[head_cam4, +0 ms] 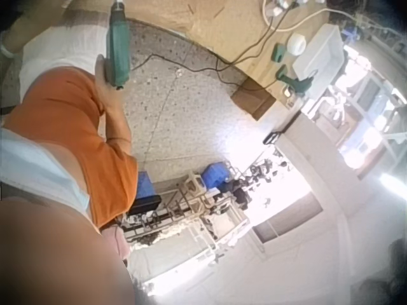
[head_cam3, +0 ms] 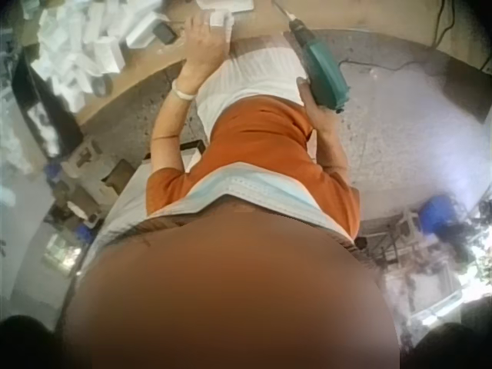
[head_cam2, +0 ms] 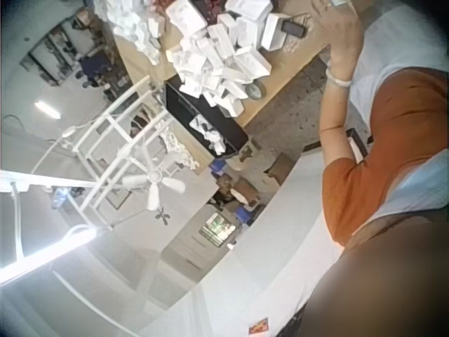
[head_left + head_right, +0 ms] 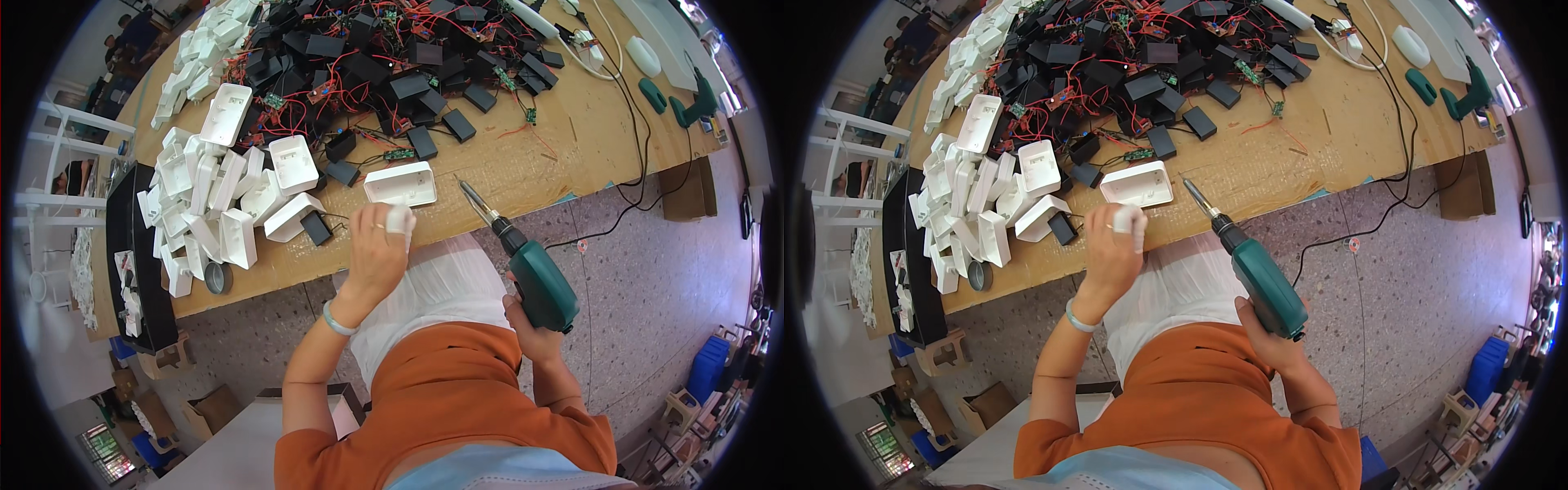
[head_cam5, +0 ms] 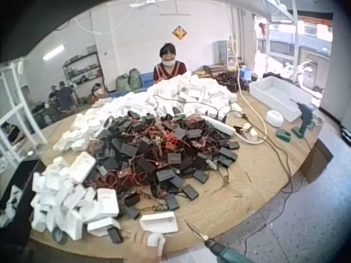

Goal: The recorder is assembling electronic components by placing circuits into white plastic casings and using a soldering tool.

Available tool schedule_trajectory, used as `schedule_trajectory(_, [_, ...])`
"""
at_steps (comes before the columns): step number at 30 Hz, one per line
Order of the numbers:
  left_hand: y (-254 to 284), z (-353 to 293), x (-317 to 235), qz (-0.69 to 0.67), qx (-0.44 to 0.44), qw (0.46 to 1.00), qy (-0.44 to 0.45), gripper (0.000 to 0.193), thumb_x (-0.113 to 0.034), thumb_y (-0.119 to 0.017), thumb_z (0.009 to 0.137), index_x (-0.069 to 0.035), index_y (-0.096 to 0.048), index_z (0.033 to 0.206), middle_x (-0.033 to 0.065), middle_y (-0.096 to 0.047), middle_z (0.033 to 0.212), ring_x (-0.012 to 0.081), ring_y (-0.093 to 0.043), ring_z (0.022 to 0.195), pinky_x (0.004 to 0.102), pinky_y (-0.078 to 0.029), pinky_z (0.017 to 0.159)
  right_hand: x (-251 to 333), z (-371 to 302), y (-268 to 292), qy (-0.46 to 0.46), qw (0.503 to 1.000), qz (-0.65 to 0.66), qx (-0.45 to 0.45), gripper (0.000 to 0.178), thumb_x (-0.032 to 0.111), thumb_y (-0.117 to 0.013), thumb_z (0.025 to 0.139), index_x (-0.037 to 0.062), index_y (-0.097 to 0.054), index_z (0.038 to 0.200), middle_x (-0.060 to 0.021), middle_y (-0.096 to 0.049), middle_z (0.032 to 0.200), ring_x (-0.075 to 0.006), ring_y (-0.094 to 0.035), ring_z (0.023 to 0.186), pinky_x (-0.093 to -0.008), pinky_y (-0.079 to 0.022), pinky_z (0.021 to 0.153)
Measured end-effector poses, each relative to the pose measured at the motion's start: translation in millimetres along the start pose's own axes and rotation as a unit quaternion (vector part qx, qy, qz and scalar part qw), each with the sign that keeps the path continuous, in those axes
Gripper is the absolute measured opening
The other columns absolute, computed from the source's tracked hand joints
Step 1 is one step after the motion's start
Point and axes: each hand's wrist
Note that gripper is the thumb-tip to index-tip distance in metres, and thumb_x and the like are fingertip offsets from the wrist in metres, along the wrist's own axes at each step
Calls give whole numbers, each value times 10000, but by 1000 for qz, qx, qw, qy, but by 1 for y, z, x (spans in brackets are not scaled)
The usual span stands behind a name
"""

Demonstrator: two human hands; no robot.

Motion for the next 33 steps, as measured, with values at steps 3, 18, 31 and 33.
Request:
schedule_trajectory(3, [-2, 18, 11, -26, -29, 996, 80, 165, -23, -655, 907, 7, -601, 1059, 177, -608, 976, 386, -585, 887, 460, -491, 824, -3, 0, -4, -4, 1000, -22, 19, 384, -54, -645, 897, 8, -629, 1275, 48, -538, 803, -41, -500, 636, -223, -421, 583])
schedule_trajectory(18, [-18, 34, 9, 58, -60, 995, 58, 229, -55, -723, 776, 42, -703, 982, 127, -616, 1188, 313, -525, 1177, 481, -386, 965, 11, 20, -46, 27, 998, -51, -2, 287, -20, -706, 853, -2, -630, 1129, -59, -623, 677, -76, -607, 592, -240, -483, 576])
schedule_trajectory(31, [-33, 24, 11, 44, -79, 992, 85, 203, -64, -716, 809, 51, -693, 975, 117, -618, 1198, 314, -550, 1130, 489, -376, 969, 20, 30, -56, 42, 998, -38, -22, 316, -27, -692, 861, 13, -622, 1167, -59, -646, 725, -80, -628, 640, -240, -491, 607])
schedule_trajectory(33, [-33, 24, 12, 42, -85, 992, 80, 204, -67, -717, 812, 48, -696, 979, 112, -619, 1196, 311, -554, 1127, 488, -378, 968, 17, 29, -57, 41, 999, -26, -24, 306, -25, -691, 863, 13, -620, 1158, -53, -640, 722, -70, -612, 635, -239, -485, 599])
Point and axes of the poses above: each hand's wrist, its own z-axis towards the middle knuckle, its own y-axis out of the back of the hand, x = y × z
